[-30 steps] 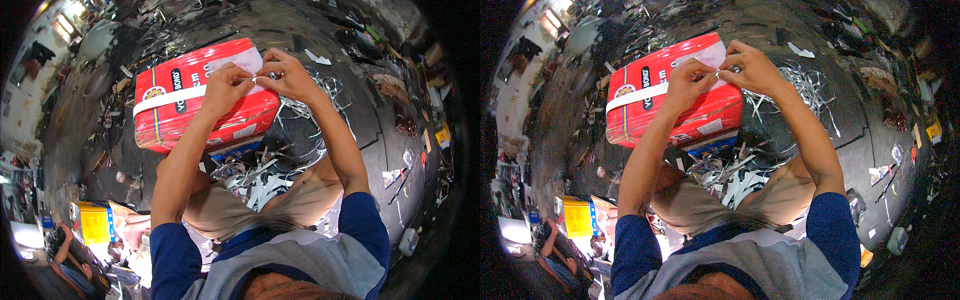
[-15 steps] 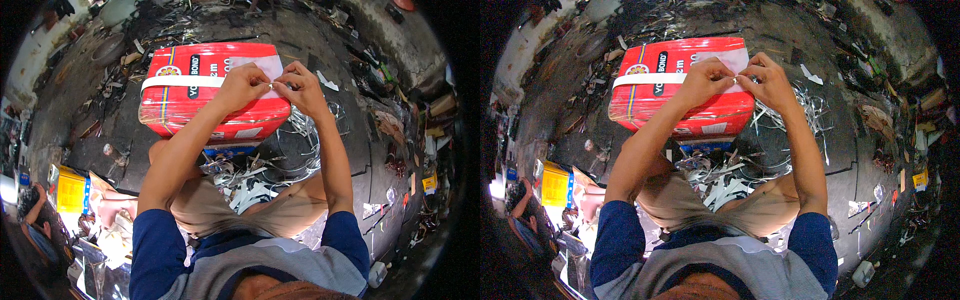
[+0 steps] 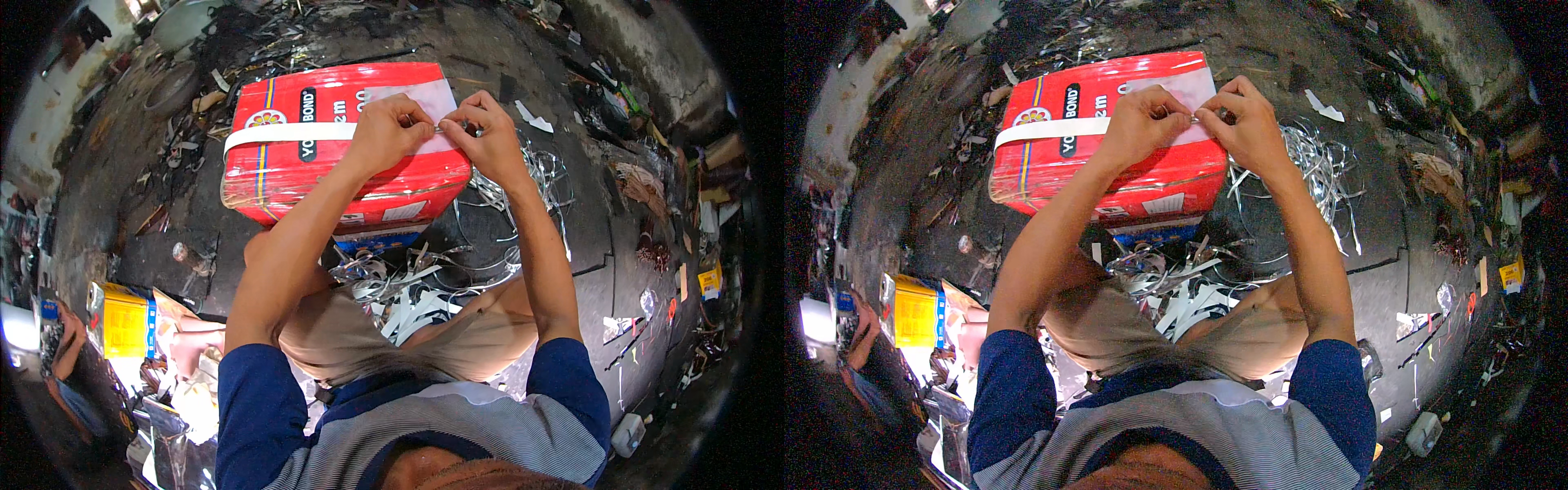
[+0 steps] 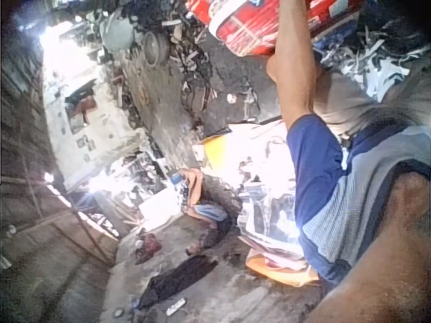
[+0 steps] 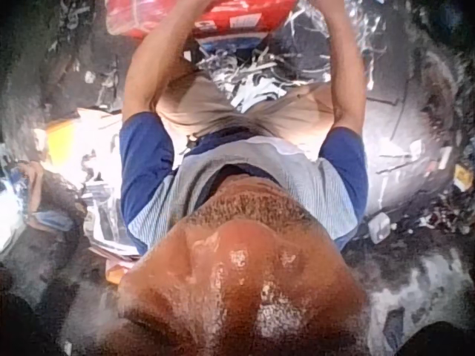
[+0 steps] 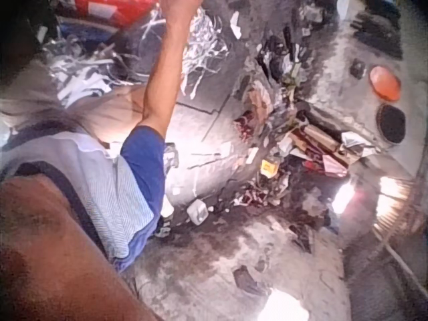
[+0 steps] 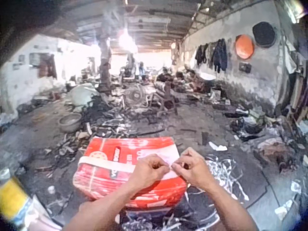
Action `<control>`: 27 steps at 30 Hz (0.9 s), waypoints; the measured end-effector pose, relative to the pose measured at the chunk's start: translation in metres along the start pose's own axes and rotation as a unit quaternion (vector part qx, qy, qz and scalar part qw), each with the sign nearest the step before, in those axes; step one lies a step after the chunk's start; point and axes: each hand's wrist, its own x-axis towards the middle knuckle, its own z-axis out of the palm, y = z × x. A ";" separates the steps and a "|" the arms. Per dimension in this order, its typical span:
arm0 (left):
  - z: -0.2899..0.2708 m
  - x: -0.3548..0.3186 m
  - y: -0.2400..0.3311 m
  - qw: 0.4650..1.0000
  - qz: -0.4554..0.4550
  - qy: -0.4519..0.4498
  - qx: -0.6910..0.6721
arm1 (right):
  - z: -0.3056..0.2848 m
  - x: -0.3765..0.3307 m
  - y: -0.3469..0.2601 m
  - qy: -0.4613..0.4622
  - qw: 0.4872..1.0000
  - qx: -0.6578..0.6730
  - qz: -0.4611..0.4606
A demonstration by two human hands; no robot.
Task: The person sits on the floor and wraps a red rectangular package with white tape. They repeatedly pull tape, press it onto the package, and smooth it down, working on multiple sides of the package.
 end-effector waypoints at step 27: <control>0.008 0.028 0.007 0.993 0.105 -0.037 0.041 | 0.024 0.001 0.036 0.034 0.980 0.148 0.131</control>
